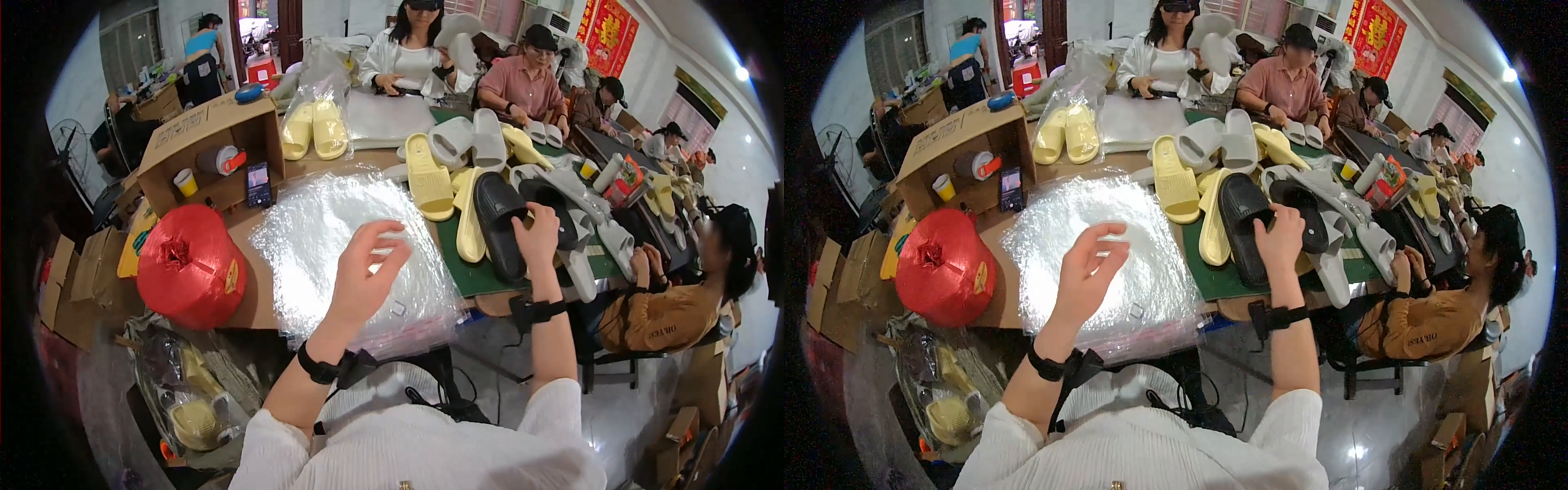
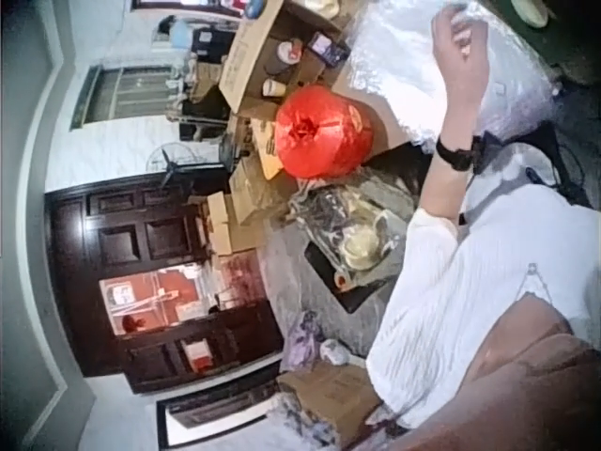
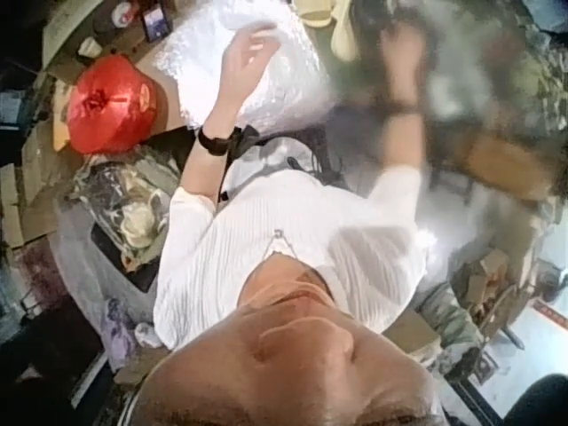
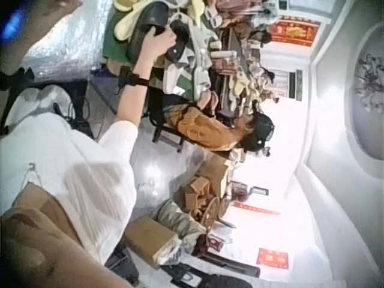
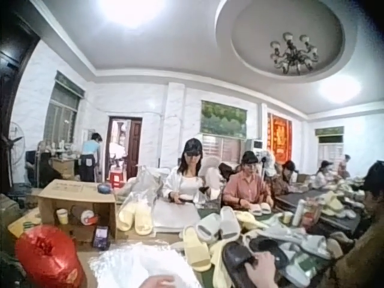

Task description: Packing finished sandals into plastic bags in a workshop.

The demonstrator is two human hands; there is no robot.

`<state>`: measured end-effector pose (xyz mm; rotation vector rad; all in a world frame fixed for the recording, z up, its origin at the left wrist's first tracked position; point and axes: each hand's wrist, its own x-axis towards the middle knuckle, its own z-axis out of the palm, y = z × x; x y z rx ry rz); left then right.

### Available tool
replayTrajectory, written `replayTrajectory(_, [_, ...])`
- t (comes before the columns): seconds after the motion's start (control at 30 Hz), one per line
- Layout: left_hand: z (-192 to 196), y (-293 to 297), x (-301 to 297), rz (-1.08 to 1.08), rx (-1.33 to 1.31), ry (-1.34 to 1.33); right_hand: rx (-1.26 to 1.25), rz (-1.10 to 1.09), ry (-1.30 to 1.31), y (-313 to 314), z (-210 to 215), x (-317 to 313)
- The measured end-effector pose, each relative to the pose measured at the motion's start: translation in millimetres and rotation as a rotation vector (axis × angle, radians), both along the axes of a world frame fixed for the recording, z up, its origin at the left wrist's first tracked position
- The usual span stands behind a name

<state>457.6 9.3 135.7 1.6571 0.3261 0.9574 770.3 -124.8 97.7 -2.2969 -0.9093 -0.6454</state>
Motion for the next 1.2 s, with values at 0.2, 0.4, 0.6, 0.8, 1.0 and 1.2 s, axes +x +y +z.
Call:
replayTrajectory(0.2, [-72.8,32.9,-35.8,0.275,-0.343,0.046,-0.509,-0.25,0.004,17.4,-9.2,67.3])
replayTrajectory(0.4, [-41.5,-23.8,29.5,-0.105,-0.234,-0.314,-0.493,-0.092,0.043,31.3,-26.0,89.4])
replayTrajectory(0.6, [70.1,-45.2,-119.4,-0.124,0.132,0.178,-0.586,-0.224,0.112,18.5,-79.0,196.8])
replayTrajectory(0.8, [116.8,-100.6,-288.0,0.526,-0.128,0.472,-0.537,-0.175,0.128,39.9,-91.1,194.4])
replayTrajectory(1.0, [161.9,-176.8,-302.8,0.592,-0.359,0.557,-0.479,-0.149,0.078,29.9,-129.2,234.5])
replayTrajectory(1.2, [188.6,-174.4,-297.0,0.688,0.081,0.597,-0.5,-0.156,0.077,39.3,-119.7,206.5])
